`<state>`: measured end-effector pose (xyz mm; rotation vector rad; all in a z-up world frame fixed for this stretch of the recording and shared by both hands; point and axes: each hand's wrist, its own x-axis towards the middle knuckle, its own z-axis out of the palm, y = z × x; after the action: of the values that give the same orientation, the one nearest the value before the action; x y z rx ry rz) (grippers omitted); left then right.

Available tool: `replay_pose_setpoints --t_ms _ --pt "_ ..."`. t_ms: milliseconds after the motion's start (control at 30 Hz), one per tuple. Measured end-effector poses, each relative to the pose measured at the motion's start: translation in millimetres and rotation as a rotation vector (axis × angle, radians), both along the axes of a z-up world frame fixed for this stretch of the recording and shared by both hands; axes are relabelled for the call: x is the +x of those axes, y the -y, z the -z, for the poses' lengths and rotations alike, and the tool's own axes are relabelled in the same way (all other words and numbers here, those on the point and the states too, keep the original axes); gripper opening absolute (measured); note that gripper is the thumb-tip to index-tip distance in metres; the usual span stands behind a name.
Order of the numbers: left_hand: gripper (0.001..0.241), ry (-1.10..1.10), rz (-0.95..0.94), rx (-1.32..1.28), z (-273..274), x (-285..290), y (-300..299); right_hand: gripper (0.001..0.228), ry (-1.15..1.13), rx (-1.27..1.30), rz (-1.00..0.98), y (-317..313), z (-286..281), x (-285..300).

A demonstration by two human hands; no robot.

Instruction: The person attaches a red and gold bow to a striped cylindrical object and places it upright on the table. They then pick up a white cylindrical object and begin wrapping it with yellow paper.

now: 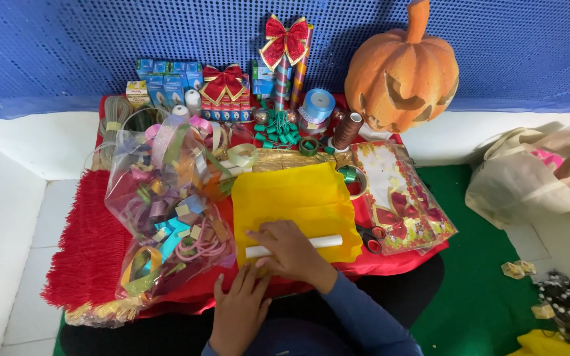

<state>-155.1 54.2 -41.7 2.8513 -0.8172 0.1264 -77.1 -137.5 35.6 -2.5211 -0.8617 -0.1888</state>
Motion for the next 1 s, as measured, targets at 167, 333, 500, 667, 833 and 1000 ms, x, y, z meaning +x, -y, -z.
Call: replay_pose_setpoints --t_ms 167,333,500,667,833,1000 --pt "0.077 -0.095 0.005 0.039 -24 4 -3 0.039 0.134 0.03 0.364 63 -17 -27" --pt "0.075 -0.039 0.0 0.015 -19 2 -4 0.044 0.08 0.072 0.661 128 -31 -59" --pt "0.076 -0.008 0.0 0.035 -23 4 -4 0.043 -0.06 0.028 0.681 151 -18 -78" --pt "0.074 -0.085 -0.014 0.052 -31 8 -12 0.053 -0.057 0.057 0.74 161 -6 -75" --pt "0.073 -0.069 -0.042 0.044 -29 10 -19 0.05 0.031 0.046 0.846 167 16 -62" --pt "0.07 -0.36 -0.048 0.126 -54 14 -13 0.046 0.017 0.072 0.993 162 17 -54"
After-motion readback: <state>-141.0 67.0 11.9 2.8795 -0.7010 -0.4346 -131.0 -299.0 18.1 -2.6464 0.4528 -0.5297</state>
